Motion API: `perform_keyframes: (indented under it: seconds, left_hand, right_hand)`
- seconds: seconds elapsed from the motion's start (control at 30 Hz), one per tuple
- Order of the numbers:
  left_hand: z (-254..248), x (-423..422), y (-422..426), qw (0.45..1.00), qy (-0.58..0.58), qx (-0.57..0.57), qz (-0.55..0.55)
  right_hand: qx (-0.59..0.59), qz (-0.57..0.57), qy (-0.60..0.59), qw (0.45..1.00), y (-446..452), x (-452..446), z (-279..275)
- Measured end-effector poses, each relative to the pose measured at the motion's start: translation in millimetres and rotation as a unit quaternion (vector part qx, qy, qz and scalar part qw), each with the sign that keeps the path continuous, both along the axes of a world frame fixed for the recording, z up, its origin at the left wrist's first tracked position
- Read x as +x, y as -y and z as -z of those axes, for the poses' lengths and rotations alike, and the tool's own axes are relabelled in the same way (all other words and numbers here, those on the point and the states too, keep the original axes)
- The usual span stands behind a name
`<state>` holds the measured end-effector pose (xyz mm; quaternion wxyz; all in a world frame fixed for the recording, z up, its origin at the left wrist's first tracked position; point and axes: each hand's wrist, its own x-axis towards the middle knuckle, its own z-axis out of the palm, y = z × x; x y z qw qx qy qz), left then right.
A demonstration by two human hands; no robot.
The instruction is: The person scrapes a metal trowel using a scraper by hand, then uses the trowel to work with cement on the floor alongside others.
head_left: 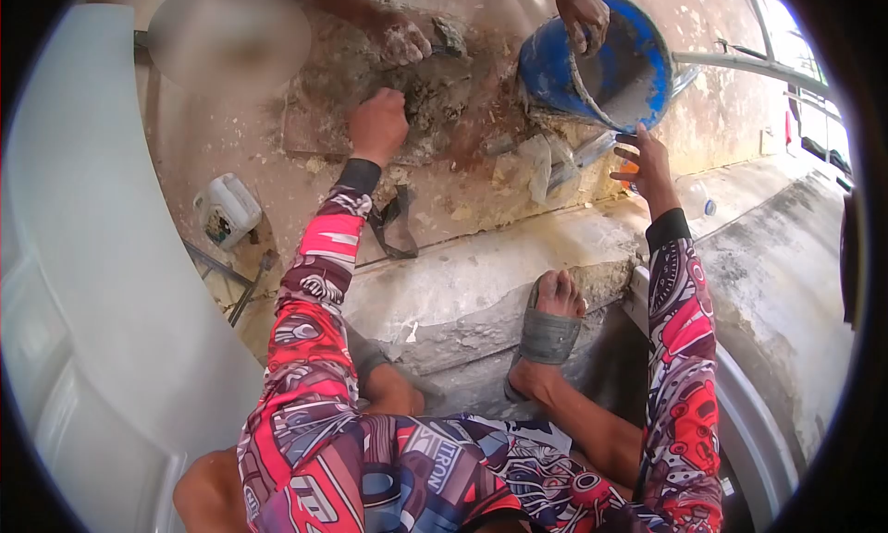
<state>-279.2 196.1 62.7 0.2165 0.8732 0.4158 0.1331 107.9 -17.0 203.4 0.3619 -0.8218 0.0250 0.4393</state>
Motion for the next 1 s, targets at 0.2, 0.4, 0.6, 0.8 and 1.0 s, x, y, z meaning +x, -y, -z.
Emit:
perform_keyframes:
  seconds: [0.2, 0.4, 0.6, 0.8, 1.0]
  left_hand:
    - [3.1, -3.3, -12.1, 0.992, -0.091, 0.022, 0.089]
    - [7.9, -6.6, 13.5, 0.984, -0.106, 0.027, 0.137]
    - [-5.2, -14.8, 36.0, 0.983, -0.102, 0.031, 0.147]
    - [13.9, -16.4, 30.6, 0.988, -0.128, 0.006, 0.085]
    - [-0.8, -60.5, 22.5, 0.955, 0.017, -0.228, -0.187]
  right_hand:
    - [-0.011, 0.009, 0.002, 1.000, -0.8, -4.5, -1.1]
    - [-0.006, 0.002, -0.004, 1.000, -0.5, -1.8, -0.5]
    - [-0.004, 0.005, -0.001, 1.000, 3.0, -1.8, -0.5]
    - [-0.011, -0.005, -0.001, 1.000, 0.7, -0.3, -1.5]
    - [-0.011, -0.010, -0.001, 1.000, 2.5, -1.2, -0.8]
